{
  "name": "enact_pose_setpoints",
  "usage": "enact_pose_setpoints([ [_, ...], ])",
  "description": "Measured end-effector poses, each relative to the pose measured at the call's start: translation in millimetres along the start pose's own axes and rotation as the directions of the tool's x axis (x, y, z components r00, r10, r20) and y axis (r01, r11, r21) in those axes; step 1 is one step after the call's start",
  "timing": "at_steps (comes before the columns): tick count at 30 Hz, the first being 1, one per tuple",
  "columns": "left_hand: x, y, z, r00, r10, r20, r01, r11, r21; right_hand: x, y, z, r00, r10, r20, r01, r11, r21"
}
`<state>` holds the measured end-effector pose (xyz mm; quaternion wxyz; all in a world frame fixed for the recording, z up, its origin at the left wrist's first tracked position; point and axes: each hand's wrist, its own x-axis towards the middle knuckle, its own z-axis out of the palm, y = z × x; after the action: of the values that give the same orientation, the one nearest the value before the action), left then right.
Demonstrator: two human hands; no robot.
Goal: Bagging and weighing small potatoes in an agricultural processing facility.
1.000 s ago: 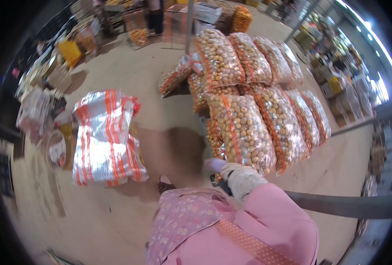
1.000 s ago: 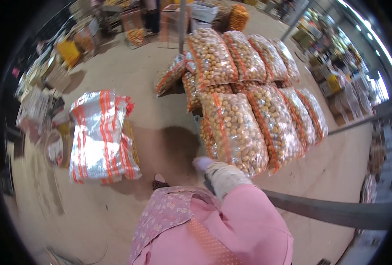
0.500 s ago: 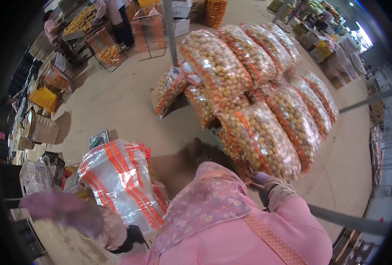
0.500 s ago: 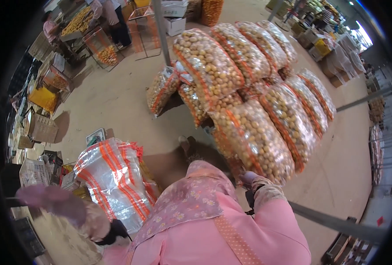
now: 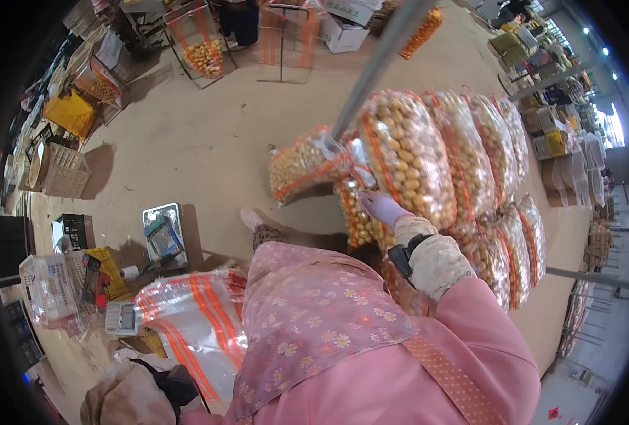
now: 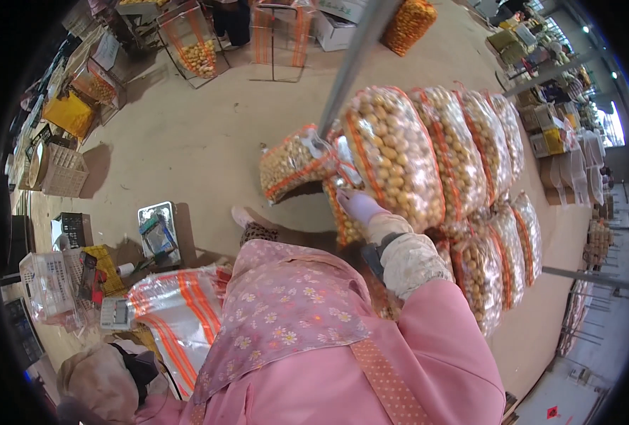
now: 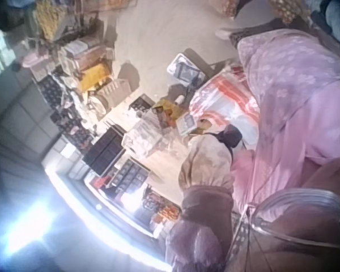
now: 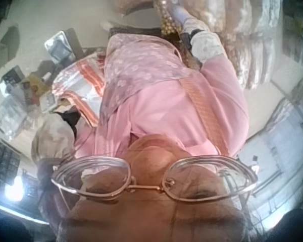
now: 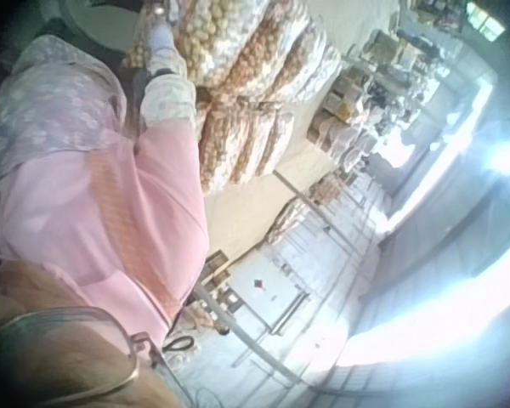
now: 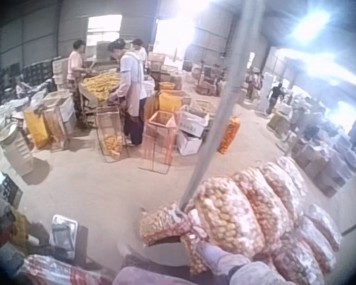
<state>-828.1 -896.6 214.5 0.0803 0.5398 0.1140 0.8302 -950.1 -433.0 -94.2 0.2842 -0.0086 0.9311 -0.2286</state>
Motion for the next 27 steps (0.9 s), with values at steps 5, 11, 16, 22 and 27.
enact_pose_setpoints([
  [5, 9, 67, -113, 0.998, 0.045, 0.033, -0.046, 0.998, 0.041, 129, -44, 26, 0.947, -0.304, -0.104, 0.301, 0.952, -0.048],
  [11, 37, 114, -246, 0.999, 0.030, 0.020, -0.031, 0.998, 0.050, 194, -114, 12, 0.986, -0.123, 0.116, 0.135, 0.986, -0.098],
  [16, 57, 124, -342, 0.999, -0.013, -0.050, 0.016, 0.999, 0.046, 257, -80, 33, 0.981, 0.193, -0.031, -0.182, 0.960, 0.213],
  [22, 59, 127, -445, 0.987, -0.092, -0.132, 0.101, 0.993, 0.056, 331, -47, 65, 0.982, 0.179, 0.064, -0.190, 0.943, 0.274],
  [27, 16, 112, -546, 0.968, -0.121, -0.220, 0.138, 0.988, 0.063, 419, -82, 95, 0.909, 0.347, 0.233, -0.417, 0.770, 0.483],
])
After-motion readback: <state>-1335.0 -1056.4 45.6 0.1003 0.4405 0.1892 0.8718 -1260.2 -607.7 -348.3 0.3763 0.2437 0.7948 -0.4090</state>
